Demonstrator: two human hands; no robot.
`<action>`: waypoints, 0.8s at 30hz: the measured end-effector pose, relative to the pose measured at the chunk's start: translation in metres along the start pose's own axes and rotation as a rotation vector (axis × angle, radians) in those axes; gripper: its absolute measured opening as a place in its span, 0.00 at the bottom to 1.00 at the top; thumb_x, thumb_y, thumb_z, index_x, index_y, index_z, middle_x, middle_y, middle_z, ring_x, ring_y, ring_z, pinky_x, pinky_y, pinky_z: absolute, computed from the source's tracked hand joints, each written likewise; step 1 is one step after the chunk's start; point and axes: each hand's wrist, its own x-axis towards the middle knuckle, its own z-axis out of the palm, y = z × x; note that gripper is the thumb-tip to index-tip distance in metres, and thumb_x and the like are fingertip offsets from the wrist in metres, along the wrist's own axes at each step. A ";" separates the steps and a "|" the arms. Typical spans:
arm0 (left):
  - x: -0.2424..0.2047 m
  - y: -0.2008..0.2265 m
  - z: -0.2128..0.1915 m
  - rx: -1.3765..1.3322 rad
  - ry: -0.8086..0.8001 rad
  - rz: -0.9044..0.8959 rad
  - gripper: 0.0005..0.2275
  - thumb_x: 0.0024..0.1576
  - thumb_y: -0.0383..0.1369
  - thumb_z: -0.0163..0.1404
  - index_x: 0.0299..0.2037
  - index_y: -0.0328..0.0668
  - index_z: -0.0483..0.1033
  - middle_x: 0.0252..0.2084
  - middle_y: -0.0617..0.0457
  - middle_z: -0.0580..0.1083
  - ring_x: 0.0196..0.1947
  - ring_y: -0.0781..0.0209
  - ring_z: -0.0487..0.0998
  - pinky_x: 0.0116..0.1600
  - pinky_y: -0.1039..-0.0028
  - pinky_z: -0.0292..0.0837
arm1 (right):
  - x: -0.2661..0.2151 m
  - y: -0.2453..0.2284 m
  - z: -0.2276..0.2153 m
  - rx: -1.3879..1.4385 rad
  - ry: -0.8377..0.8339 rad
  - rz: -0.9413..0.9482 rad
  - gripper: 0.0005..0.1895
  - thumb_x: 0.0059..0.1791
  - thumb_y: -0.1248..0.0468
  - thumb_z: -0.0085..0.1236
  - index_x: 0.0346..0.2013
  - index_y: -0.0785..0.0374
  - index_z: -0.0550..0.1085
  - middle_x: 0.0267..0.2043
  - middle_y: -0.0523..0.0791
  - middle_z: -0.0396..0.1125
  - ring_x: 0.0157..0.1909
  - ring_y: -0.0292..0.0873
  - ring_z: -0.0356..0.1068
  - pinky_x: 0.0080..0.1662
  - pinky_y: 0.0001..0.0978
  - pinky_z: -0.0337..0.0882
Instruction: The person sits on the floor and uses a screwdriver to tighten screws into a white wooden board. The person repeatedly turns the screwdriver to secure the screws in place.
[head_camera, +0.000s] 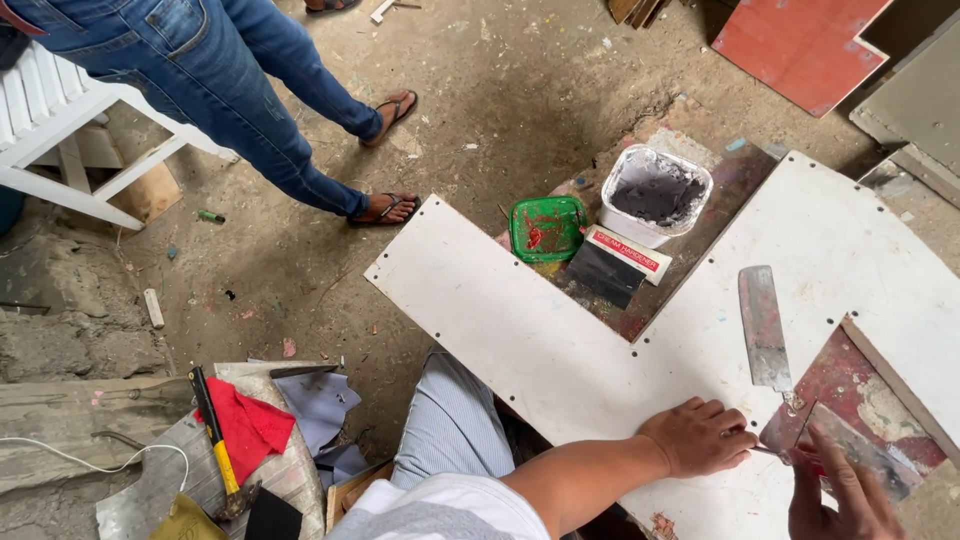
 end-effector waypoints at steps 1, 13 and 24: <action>0.000 0.001 -0.002 0.000 0.001 0.002 0.12 0.64 0.40 0.49 0.53 0.48 0.75 0.52 0.47 0.76 0.46 0.44 0.78 0.49 0.59 0.75 | -0.003 0.001 0.001 -0.002 0.001 0.000 0.21 0.59 0.73 0.71 0.66 0.62 0.80 0.51 0.47 0.78 0.43 0.41 0.74 0.46 0.37 0.74; 0.002 -0.003 -0.006 -0.031 -0.130 -0.026 0.11 0.67 0.37 0.42 0.56 0.47 0.70 0.58 0.45 0.72 0.52 0.43 0.75 0.56 0.57 0.71 | -0.009 0.008 0.009 -0.040 0.046 0.058 0.21 0.58 0.68 0.76 0.66 0.60 0.82 0.37 0.51 0.65 0.35 0.44 0.70 0.40 0.38 0.70; -0.002 0.001 -0.003 -0.019 -0.061 0.006 0.09 0.65 0.35 0.46 0.52 0.44 0.72 0.54 0.43 0.74 0.48 0.42 0.76 0.52 0.56 0.72 | -0.018 0.010 0.001 -0.046 -0.075 0.066 0.23 0.55 0.64 0.67 0.65 0.54 0.77 0.45 0.47 0.75 0.33 0.37 0.69 0.28 0.27 0.65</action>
